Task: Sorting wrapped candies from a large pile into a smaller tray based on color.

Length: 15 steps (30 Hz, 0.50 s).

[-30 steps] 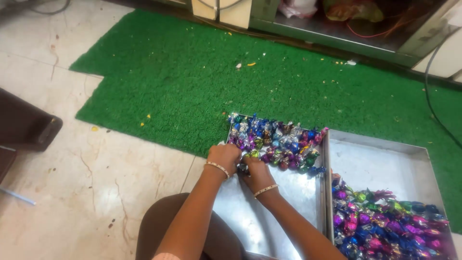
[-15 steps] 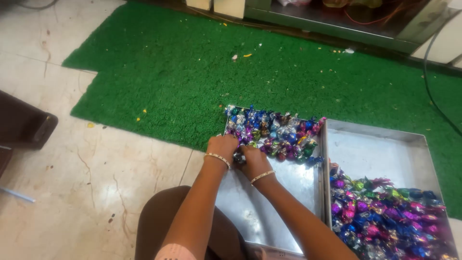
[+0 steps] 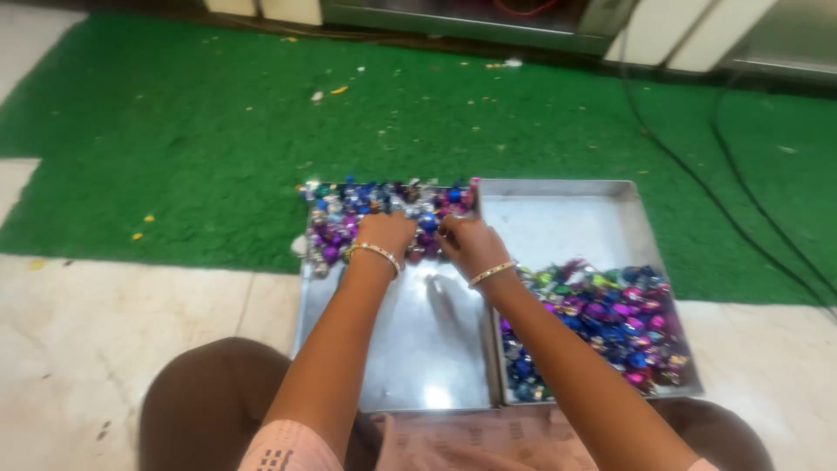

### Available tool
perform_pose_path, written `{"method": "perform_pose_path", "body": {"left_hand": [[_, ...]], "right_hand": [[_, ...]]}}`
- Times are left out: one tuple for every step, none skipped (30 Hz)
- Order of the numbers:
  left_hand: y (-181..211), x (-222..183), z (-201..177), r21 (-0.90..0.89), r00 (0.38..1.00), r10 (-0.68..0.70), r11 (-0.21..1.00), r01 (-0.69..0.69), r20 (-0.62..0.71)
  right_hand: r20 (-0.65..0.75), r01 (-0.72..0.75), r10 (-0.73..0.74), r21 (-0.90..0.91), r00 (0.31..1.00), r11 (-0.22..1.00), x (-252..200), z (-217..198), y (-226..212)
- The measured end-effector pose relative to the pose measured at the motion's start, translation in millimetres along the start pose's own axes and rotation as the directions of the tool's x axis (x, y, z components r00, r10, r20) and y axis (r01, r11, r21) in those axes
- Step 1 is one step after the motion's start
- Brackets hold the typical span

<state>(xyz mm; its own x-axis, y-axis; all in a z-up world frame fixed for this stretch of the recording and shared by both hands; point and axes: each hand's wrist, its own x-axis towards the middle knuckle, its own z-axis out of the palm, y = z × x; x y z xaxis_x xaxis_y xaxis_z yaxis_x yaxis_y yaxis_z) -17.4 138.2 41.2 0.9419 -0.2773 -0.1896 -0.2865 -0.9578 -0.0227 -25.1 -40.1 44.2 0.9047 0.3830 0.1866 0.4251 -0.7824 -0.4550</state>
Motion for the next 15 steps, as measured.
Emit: {"method": "perform_pose_path", "body": {"left_hand": [[16,8,7,0.0,1.0,0.014,1.0,-0.014,-0.006],[30,17,13,-0.02,0.998,0.03,0.999,-0.031,-0.057],[45,25,20,-0.039,0.993,0.044,0.998,-0.049,-0.107],[61,33,28,-0.037,0.992,0.053,0.998,-0.058,-0.111],[76,41,36,-0.053,0.984,0.09,0.994,-0.099,-0.156],[90,49,44,-0.066,0.972,0.123,0.988,-0.139,-0.199],[104,50,42,-0.063,0.971,0.131,0.987,-0.146,-0.202],[118,51,41,-0.093,0.971,0.146,0.982,-0.166,-0.19],[131,52,40,-0.123,0.971,0.162,0.975,-0.185,-0.177],[142,49,36,-0.12,0.97,0.166,0.975,-0.188,-0.176],[152,46,33,-0.115,0.969,0.187,0.972,-0.207,-0.16],[160,44,30,-0.111,0.968,0.207,0.968,-0.224,-0.143],[166,52,42,-0.107,0.968,0.209,0.968,-0.225,-0.143],[172,58,55,-0.123,0.962,0.187,0.969,-0.214,-0.2],[177,65,69,-0.14,0.953,0.164,0.969,-0.204,-0.256]], "right_hand": [[-0.008,-0.01,0.01,-0.008,1.0,1.0,-8,-10,10],[-0.021,-0.063,0.063,-0.001,0.998,0.998,-15,-20,20],[-0.034,-0.115,0.115,0.007,0.993,0.993,-22,-30,31],[-0.041,-0.121,0.121,0.004,0.992,0.993,-31,-38,40],[-0.049,-0.164,0.164,-0.002,0.985,0.986,-39,-46,50],[-0.057,-0.207,0.206,-0.006,0.977,0.978,-47,-53,58],[-0.064,-0.212,0.211,-0.006,0.975,0.977,-54,-58,68],[-0.075,-0.24,0.239,-0.002,0.968,0.971,-61,-63,77],[-0.085,-0.269,0.268,0.002,0.96,0.963,-68,-67,86],[-0.088,-0.271,0.271,0.004,0.959,0.963,-73,-68,93],[-0.099,-0.279,0.28,0.022,0.955,0.96,-79,-69,101],[-0.109,-0.285,0.288,0.039,0.951,0.958,-83,-69,108],[-0.111,-0.286,0.289,0.042,0.951,0.957,-84,-66,118],[-0.098,-0.286,0.292,0.074,0.951,0.955,-86,-61,128],[-0.084,-0.285,0.294,0.107,0.952,0.953,-89,-57,138]]}}
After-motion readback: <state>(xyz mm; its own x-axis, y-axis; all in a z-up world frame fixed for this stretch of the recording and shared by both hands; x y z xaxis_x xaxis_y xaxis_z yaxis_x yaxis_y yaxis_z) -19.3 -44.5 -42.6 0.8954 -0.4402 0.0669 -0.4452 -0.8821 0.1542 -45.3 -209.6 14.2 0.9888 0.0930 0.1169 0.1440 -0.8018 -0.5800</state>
